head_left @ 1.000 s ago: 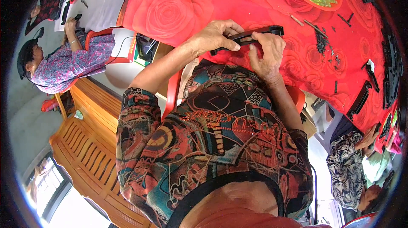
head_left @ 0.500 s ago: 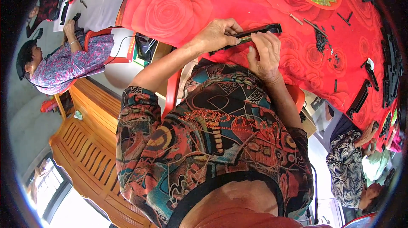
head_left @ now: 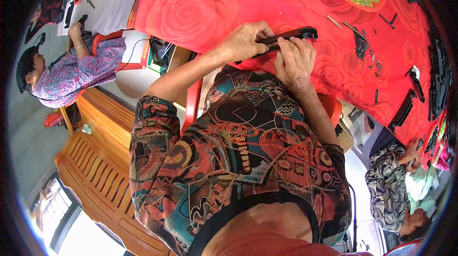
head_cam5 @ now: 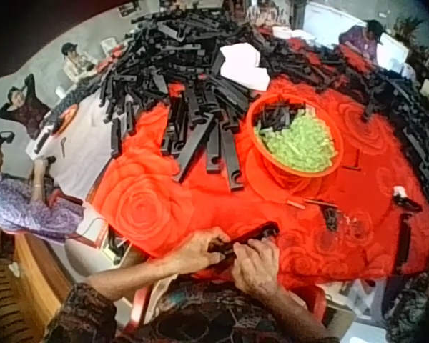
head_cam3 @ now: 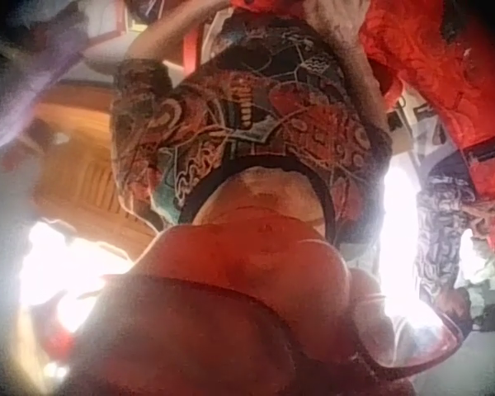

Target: The person assembles plastic components and springs by hand into toy gun parts at a table.

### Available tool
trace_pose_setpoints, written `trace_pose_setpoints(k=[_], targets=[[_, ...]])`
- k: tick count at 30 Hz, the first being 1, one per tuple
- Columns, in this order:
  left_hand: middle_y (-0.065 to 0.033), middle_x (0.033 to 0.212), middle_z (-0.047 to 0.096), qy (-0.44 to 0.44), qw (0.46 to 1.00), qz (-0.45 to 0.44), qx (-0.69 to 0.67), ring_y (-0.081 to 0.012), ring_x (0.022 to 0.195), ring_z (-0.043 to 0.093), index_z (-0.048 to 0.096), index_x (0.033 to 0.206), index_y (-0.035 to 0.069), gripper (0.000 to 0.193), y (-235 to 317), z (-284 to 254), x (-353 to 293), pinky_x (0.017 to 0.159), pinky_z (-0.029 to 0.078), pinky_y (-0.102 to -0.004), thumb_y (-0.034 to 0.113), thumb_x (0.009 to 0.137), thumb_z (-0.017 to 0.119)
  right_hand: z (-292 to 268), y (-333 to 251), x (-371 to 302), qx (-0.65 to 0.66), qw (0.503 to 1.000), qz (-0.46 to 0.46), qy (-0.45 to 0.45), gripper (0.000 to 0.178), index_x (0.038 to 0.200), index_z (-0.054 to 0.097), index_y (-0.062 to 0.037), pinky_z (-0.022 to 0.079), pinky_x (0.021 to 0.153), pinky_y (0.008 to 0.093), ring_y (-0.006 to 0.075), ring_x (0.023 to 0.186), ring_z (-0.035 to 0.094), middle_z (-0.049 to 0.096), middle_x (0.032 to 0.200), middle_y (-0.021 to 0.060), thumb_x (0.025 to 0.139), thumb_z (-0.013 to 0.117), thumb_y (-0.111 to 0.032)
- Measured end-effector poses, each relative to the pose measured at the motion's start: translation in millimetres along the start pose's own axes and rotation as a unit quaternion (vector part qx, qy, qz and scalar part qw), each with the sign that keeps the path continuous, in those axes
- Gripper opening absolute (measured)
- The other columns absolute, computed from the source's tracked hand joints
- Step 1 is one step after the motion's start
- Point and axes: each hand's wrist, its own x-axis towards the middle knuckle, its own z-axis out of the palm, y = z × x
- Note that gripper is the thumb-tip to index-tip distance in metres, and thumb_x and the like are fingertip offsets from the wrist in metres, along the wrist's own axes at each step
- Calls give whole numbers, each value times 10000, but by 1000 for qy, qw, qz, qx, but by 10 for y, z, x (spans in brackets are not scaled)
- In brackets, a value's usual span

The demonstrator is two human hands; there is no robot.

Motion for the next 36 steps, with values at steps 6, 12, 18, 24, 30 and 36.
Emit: trace_pose_setpoints(k=[6, 12, 18, 24, 30, 36], targets=[[-101, 874, 662, 16, 994, 4, 110, -123, 844, 614, 561, 1009, -25, 251, 43, 33, -3, 768, 495, -286, -65, 761, 573, 28, 12, -33, -23, 1000, 9, -10, 407, 1085, 579, -18, 396, 865, 432, 247, 943, 542, 600, 952, 80, 686, 635, -72], [-198, 842, 643, 38, 992, 25, 117, -351, 822, 626, 584, 991, -5, 253, 132, 49, -28, 730, 481, -420, 45, 746, 548, 9, 53, -41, -14, 1000, 17, 5, 388, 1071, 572, -11, 402, 863, 439, 256, 923, 549, 591, 930, 98, 689, 632, -34], [-149, 969, 599, 28, 925, 171, 339, -335, 929, 550, 587, 1025, 23, 267, 168, -93, 183, 829, 452, -395, 50, 760, 606, -175, 150, 77, 29, 994, 73, 82, 304, 991, 598, -14, 424, 821, 416, 267, 899, 564, 600, 911, 112, 690, 624, 12], [-142, 1044, 544, 162, 870, 292, 363, -314, 958, 501, 600, 1003, 44, 310, 291, -71, 75, 825, 437, -409, 152, 726, 689, -504, 597, 139, -88, 963, 214, 134, 231, 939, 610, -41, 425, 783, 391, 274, 855, 571, 630, 915, 89, 716, 606, 22], [-160, 1113, 508, 143, 831, 293, 450, -321, 994, 492, 594, 1062, 64, 334, 108, 72, -123, 824, 439, -423, 119, 734, 629, -527, 844, 161, -57, 953, 264, 138, 222, 943, 628, -51, 442, 798, 369, 268, 867, 580, 640, 905, 90, 739, 599, 31], [-169, 1090, 528, 134, 818, 264, 493, -302, 982, 503, 586, 1089, 65, 347, 76, 118, -117, 829, 416, -407, 109, 749, 533, -502, 790, 297, -23, 958, 252, 136, 195, 924, 635, -33, 457, 790, 365, 265, 852, 592, 640, 901, 107, 750, 599, 47]])
